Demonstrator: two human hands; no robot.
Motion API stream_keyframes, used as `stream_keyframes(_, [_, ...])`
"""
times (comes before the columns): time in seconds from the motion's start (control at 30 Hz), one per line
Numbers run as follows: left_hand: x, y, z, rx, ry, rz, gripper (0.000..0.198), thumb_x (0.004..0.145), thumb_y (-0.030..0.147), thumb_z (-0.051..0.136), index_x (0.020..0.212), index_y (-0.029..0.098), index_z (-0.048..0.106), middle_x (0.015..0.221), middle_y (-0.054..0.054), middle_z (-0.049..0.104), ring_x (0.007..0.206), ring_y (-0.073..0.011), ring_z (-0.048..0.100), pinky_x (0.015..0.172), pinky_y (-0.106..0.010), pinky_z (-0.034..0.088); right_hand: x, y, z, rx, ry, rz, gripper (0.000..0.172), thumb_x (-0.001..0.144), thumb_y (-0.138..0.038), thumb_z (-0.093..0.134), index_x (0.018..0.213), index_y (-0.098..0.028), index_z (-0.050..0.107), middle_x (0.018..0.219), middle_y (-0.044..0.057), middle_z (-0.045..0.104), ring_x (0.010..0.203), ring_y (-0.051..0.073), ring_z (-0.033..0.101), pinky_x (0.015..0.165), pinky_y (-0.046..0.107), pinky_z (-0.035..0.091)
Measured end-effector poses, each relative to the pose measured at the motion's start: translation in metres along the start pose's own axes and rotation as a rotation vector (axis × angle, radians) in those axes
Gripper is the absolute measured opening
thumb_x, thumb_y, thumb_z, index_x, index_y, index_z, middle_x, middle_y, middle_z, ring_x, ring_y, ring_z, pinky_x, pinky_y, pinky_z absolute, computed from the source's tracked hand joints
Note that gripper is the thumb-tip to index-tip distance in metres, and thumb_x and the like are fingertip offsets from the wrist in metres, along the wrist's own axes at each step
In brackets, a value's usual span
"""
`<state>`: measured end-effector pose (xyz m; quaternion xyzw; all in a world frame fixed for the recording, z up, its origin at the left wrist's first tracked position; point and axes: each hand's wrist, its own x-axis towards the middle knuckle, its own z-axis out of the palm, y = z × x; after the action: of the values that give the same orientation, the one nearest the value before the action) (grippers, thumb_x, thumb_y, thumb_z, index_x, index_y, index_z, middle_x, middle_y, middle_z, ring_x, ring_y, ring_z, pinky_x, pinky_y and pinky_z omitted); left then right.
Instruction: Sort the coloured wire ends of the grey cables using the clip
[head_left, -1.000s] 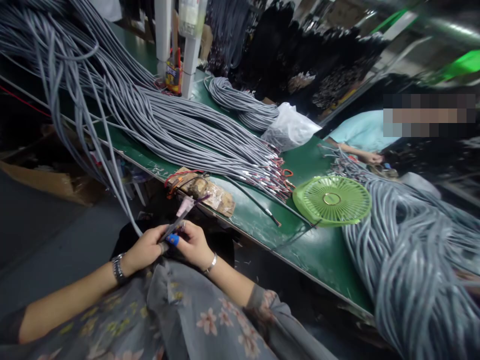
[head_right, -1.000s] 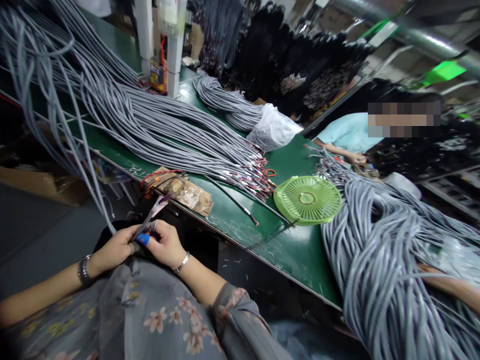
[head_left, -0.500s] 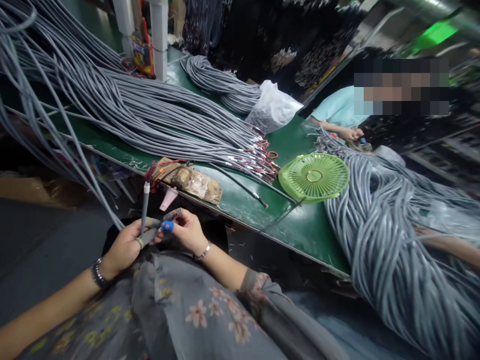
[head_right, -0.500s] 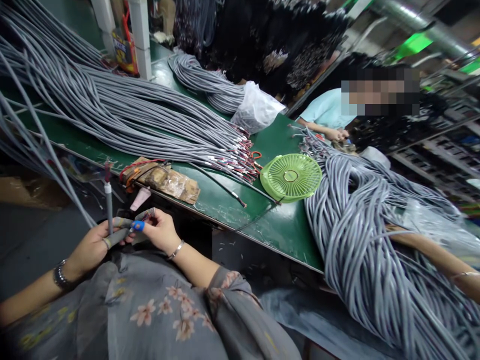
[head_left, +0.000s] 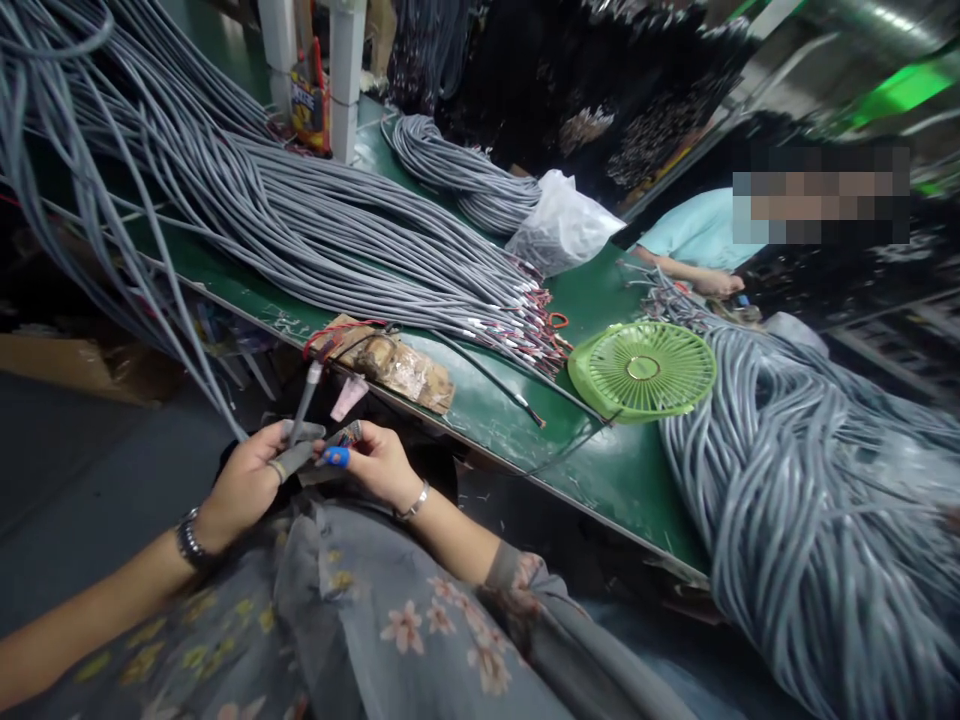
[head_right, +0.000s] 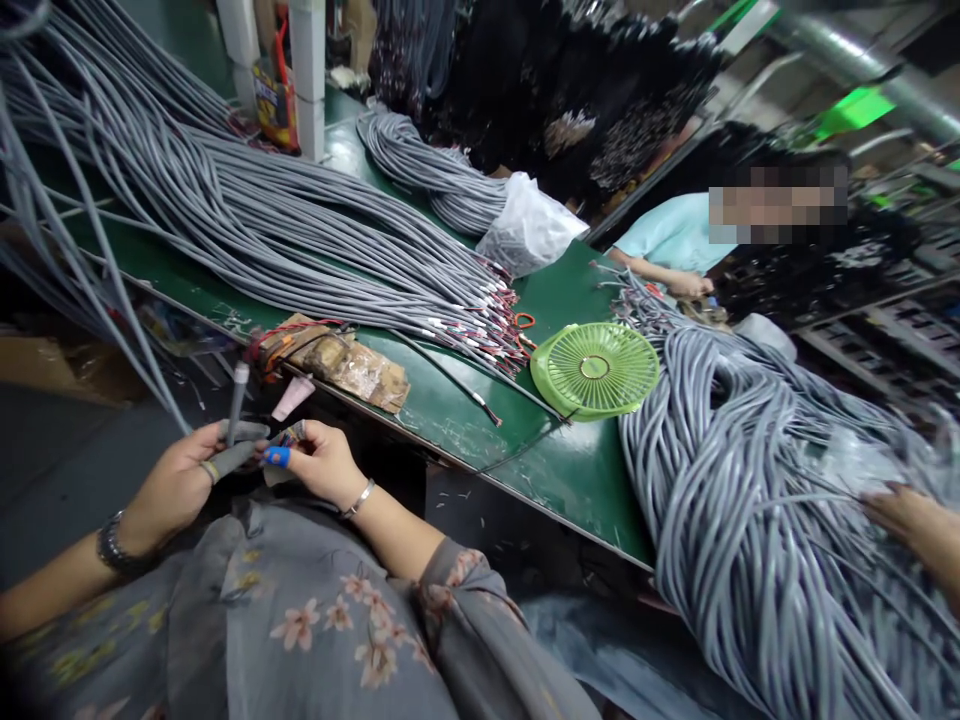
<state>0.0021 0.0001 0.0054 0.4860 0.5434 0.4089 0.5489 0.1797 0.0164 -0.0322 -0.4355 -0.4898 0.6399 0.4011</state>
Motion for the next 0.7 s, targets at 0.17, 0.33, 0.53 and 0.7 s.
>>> stream_keyframes(0.17, [-0.012, 0.006, -0.008, -0.058, 0.055, 0.038, 0.034, 0.073, 0.051, 0.073, 0.085, 0.019, 0.070, 0.068, -0.002, 0.072, 0.047, -0.0123, 0.056, 0.049, -0.024, 0.048, -0.004, -0.001, -0.007, -0.047, 0.046, 0.001, 0.035, 0.061, -0.049, 0.087, 0.070, -0.020, 0.069, 0.064, -0.001, 0.064, 0.058, 0.013, 0.054, 0.060, 0.026, 0.048])
stream_keyframes(0.33, [-0.023, 0.011, -0.002, 0.105, -0.195, 0.108, 0.036, 0.075, 0.049, 0.069, 0.055, 0.020, 0.060, 0.046, 0.002, 0.057, 0.044, -0.0108, 0.049, 0.046, -0.021, 0.042, -0.005, 0.002, -0.015, -0.083, 0.131, -0.008, 0.030, 0.063, -0.046, 0.085, 0.070, -0.020, 0.070, 0.068, 0.002, 0.069, 0.062, 0.016, 0.058, 0.063, 0.029, 0.050])
stream_keyframes(0.53, [-0.023, 0.002, 0.003, 0.139, -0.095, 0.161, 0.020, 0.082, 0.036, 0.060, 0.082, 0.019, 0.071, 0.070, -0.002, 0.070, 0.057, -0.0139, 0.062, 0.058, -0.024, 0.051, -0.007, 0.004, -0.018, -0.099, 0.139, -0.035, 0.025, 0.065, -0.041, 0.082, 0.072, -0.020, 0.072, 0.070, 0.002, 0.070, 0.064, 0.016, 0.060, 0.066, 0.030, 0.052])
stream_keyframes(0.7, [-0.017, -0.001, -0.004, 0.186, -0.232, 0.131, 0.016, 0.074, 0.032, 0.067, 0.071, 0.018, 0.072, 0.063, -0.002, 0.068, 0.056, -0.0153, 0.060, 0.055, -0.024, 0.049, -0.007, 0.002, -0.013, -0.096, 0.147, -0.014, 0.027, 0.061, -0.042, 0.085, 0.071, -0.020, 0.073, 0.069, 0.003, 0.071, 0.064, 0.017, 0.061, 0.067, 0.031, 0.054])
